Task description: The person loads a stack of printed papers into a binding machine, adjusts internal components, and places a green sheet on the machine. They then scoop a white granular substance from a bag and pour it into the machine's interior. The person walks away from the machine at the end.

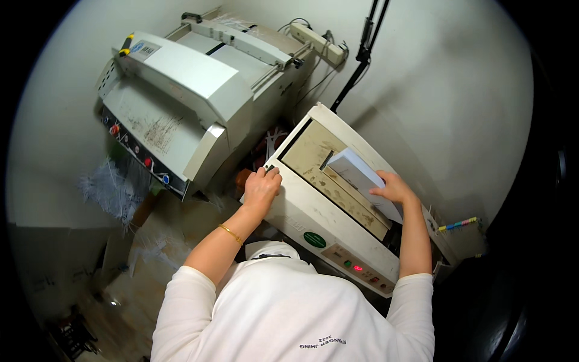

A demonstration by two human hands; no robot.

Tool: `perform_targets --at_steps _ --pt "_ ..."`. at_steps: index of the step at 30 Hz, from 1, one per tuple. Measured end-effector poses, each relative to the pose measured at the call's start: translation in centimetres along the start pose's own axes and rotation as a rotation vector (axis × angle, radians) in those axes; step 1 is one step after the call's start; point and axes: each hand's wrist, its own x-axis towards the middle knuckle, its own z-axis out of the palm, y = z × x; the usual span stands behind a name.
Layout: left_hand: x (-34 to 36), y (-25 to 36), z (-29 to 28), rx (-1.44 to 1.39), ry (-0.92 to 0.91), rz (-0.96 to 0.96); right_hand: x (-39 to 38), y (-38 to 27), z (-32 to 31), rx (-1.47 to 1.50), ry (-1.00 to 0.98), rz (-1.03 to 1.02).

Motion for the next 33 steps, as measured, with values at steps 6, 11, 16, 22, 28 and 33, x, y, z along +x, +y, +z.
perform_targets --at_steps 6,11,16,22,28,33 --pt "0.3 0.2 -0.5 -0.001 -0.096 -0.004 -2.3 2.3 0.8 0.024 0.113 0.001" --pt "0.5 0.4 -0.3 -0.020 -0.055 0.049 -6.4 4.7 0.6 0.030 0.187 0.091" --pt "0.6 0.4 -0.7 -0.016 -0.112 0.023 -9.5 8.0 1.6 -0.056 0.325 0.146" --pt "1.2 1.5 -0.4 -0.040 -0.111 0.074 -11.7 11.2 3.7 0.163 0.478 0.089" --pt "0.7 1.3 -1.2 -0.054 -0.209 -0.005 -10.7 11.7 5.4 0.409 0.592 0.078" --pt "0.5 1.5 -0.2 -0.043 -0.207 0.104 -11.9 14.0 7.2 0.685 0.655 0.036"
